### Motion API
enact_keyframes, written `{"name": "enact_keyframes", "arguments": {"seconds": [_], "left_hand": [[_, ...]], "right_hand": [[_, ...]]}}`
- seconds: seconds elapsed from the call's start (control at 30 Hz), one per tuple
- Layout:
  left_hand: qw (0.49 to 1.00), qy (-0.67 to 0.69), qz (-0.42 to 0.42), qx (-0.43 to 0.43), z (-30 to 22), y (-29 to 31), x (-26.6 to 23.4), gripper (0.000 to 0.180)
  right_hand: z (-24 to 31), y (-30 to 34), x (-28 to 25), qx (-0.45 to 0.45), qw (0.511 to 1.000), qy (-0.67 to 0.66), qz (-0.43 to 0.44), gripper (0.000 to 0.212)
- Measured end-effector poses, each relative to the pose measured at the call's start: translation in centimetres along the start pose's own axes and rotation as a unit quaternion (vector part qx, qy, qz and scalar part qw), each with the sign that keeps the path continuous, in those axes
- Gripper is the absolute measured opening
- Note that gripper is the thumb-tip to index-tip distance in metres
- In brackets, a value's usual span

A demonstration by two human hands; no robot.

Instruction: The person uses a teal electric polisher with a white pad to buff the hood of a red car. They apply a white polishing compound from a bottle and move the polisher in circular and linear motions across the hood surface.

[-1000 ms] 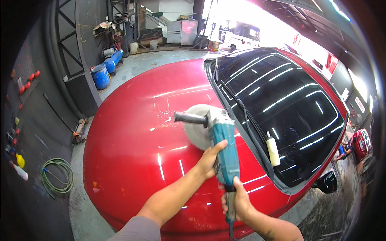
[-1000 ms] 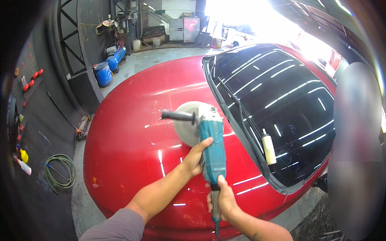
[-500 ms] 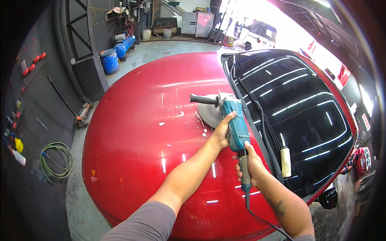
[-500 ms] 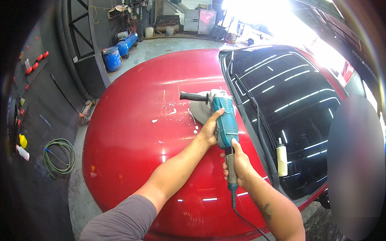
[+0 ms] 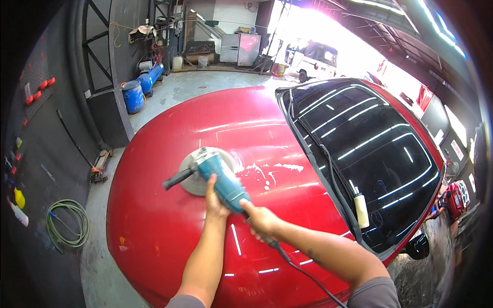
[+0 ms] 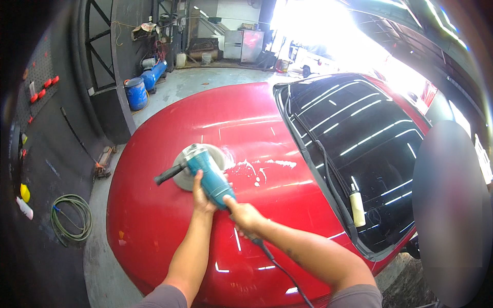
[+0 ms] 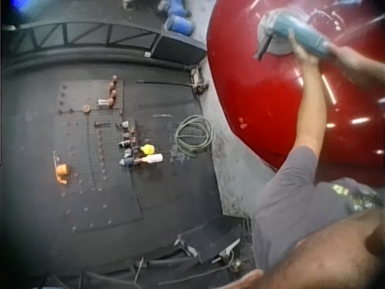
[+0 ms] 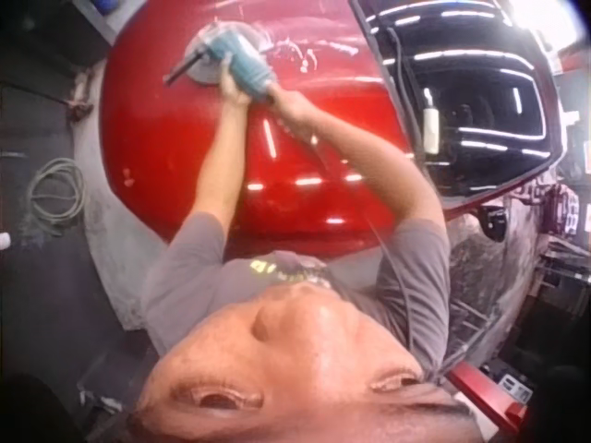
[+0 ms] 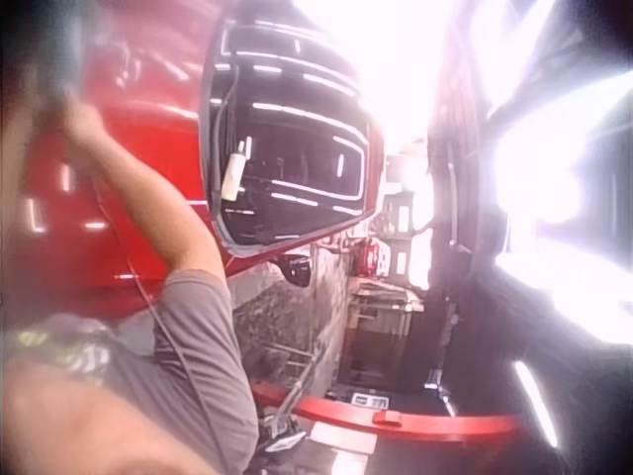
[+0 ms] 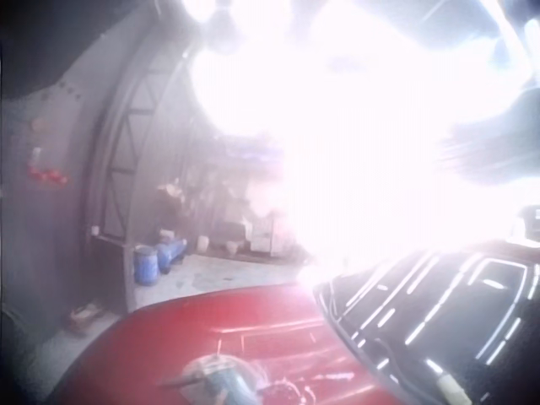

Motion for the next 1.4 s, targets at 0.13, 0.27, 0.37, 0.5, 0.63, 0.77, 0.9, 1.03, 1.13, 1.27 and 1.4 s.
{"name": "enact_keyframes", "arguments": {"seconds": [0.13, 0.27, 0.37, 0.5, 0.63, 0.77, 0.9, 1.03, 1.13, 1.27, 1.4], "left_hand": [[0.998, 0.068, 0.016, 0.005, -1.9, 3.0, -2.6, 0.077], [0.999, 0.043, 0.021, 0.015, -1.1, 3.5, -1.5, 0.077], [1.0, 0.017, 0.013, -0.014, 2.4, 1.1, -0.6, 0.08], [0.997, 0.016, 0.033, -0.071, 8.0, -3.0, 4.3, 0.072], [0.99, -0.009, 0.059, -0.127, 11.8, -6.8, 7.7, 0.065], [0.981, -0.058, 0.077, -0.171, 13.5, -6.7, 10.9, 0.06], [0.971, -0.083, 0.083, -0.208, 14.7, -5.9, 12.0, 0.06], [0.968, -0.115, 0.064, -0.215, 16.4, -4.5, 12.1, 0.057], [0.96, -0.132, 0.042, -0.244, 17.5, -3.1, 12.6, 0.054], [0.953, -0.139, 0.055, -0.263, 19.4, 0.3, 11.6, 0.062], [0.949, -0.124, 0.07, -0.282, 20.0, 6.1, 9.7, 0.061]], "right_hand": [[-0.3, 1.0, 3.5, -0.028, 0.999, 0.023, 0.023, 0.081], [-1.4, 0.7, 2.6, -0.037, 0.998, 0.013, 0.04, 0.086], [-2.1, 0.6, -1.0, -0.022, 0.999, 0.001, 0.036, 0.083], [-3.4, 0.1, -7.6, 0.004, 0.997, -0.082, 0.0, 0.077], [-3.4, -0.4, -11.7, 0.026, 0.989, -0.135, -0.053, 0.078], [-4.8, -0.4, -12.6, 0.05, 0.974, -0.21, -0.063, 0.08], [-6.0, 1.3, -13.6, 0.069, 0.964, -0.251, -0.061, 0.078], [-7.8, 3.2, -13.7, 0.076, 0.956, -0.28, -0.051, 0.079], [-9.5, 4.6, -13.4, 0.075, 0.947, -0.307, -0.053, 0.08], [-13.1, 7.5, -12.0, 0.086, 0.932, -0.349, -0.052, 0.079], [-16.8, 11.8, -9.4, 0.101, 0.929, -0.351, -0.065, 0.077]]}}
Point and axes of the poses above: each hand's wrist, its own y-axis away from the middle knuckle, its own x-axis out of the palm, z = x × y, the point moved 2 cm from there along -y, towards the middle knuckle, and after that the axes turned 11 degrees about -z, right-handed, at the moved point
